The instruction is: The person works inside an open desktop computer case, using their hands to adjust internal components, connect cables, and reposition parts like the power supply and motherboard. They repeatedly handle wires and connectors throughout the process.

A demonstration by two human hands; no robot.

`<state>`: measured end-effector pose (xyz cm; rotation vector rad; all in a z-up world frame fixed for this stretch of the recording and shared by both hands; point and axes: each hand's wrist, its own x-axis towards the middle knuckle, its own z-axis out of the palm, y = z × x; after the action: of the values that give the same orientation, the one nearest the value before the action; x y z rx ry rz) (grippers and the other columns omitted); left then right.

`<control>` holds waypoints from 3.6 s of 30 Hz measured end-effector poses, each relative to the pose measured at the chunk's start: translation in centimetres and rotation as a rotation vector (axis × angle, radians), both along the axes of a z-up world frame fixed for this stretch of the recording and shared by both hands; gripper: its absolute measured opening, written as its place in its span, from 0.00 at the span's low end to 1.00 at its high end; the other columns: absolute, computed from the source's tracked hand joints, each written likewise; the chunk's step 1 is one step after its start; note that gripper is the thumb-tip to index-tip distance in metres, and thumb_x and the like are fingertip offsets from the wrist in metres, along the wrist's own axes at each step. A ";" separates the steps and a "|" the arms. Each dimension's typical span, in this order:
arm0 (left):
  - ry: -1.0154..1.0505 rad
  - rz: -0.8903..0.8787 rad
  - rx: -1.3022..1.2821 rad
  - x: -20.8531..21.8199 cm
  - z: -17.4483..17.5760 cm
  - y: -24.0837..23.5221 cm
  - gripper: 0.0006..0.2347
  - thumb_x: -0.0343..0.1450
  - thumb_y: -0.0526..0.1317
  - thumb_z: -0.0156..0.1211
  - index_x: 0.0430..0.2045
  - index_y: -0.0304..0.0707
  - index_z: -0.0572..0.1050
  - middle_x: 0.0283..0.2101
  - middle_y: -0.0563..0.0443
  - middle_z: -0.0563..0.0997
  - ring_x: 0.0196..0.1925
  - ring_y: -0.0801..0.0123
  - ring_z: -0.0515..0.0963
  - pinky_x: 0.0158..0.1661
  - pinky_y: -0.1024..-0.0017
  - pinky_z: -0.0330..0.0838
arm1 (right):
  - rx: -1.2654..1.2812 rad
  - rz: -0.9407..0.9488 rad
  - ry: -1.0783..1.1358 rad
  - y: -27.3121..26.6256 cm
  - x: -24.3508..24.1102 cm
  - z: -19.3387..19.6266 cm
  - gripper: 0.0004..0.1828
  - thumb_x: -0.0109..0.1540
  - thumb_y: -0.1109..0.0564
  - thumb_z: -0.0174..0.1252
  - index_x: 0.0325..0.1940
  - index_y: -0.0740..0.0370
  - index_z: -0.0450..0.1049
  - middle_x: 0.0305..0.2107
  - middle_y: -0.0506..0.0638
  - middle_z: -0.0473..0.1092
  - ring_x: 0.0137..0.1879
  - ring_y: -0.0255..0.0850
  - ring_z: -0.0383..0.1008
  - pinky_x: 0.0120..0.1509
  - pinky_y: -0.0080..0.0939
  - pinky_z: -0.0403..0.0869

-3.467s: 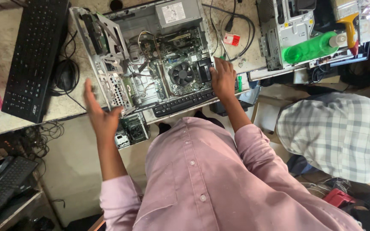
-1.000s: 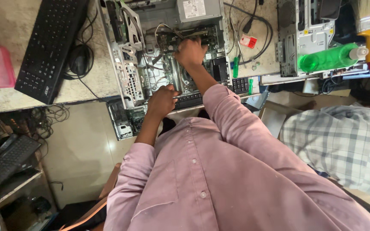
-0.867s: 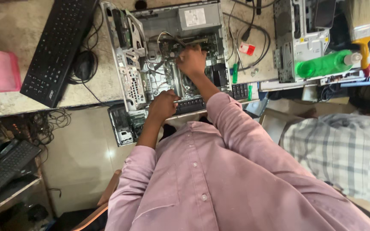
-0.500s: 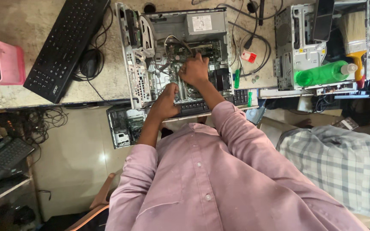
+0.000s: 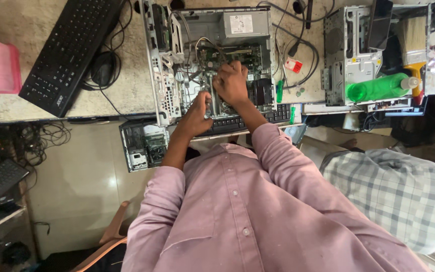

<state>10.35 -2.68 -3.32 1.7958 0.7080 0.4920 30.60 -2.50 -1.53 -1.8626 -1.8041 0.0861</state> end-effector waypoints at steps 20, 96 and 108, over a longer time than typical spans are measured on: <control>-0.067 0.028 0.039 -0.1 1.5 0.0 0.38 0.52 0.24 0.58 0.60 0.27 0.54 0.65 0.26 0.58 0.73 0.36 0.56 0.71 0.59 0.51 | -0.056 0.023 0.094 0.6 0.7 0.1 0.06 0.56 0.54 0.63 0.28 0.56 0.75 0.34 0.46 0.74 0.50 0.49 0.67 0.56 0.54 0.59; 0.040 -0.001 0.033 -0.1 2.5 0.0 0.35 0.56 0.29 0.69 0.58 0.32 0.57 0.64 0.31 0.62 0.70 0.39 0.61 0.65 0.58 0.61 | -0.186 0.118 -0.009 1.0 -0.1 1.9 0.07 0.60 0.52 0.61 0.30 0.55 0.77 0.33 0.45 0.74 0.48 0.47 0.68 0.54 0.53 0.61; -0.018 0.001 0.108 -0.2 1.3 -0.2 0.33 0.54 0.24 0.59 0.57 0.30 0.60 0.61 0.30 0.66 0.68 0.38 0.65 0.65 0.58 0.63 | -0.207 0.112 0.010 1.0 -0.4 2.2 0.08 0.61 0.50 0.60 0.33 0.55 0.79 0.39 0.43 0.76 0.50 0.47 0.69 0.55 0.53 0.62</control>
<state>10.12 -2.87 -2.00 1.8893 0.6807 0.5557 30.18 -1.53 0.70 -1.8939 -1.9548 0.3342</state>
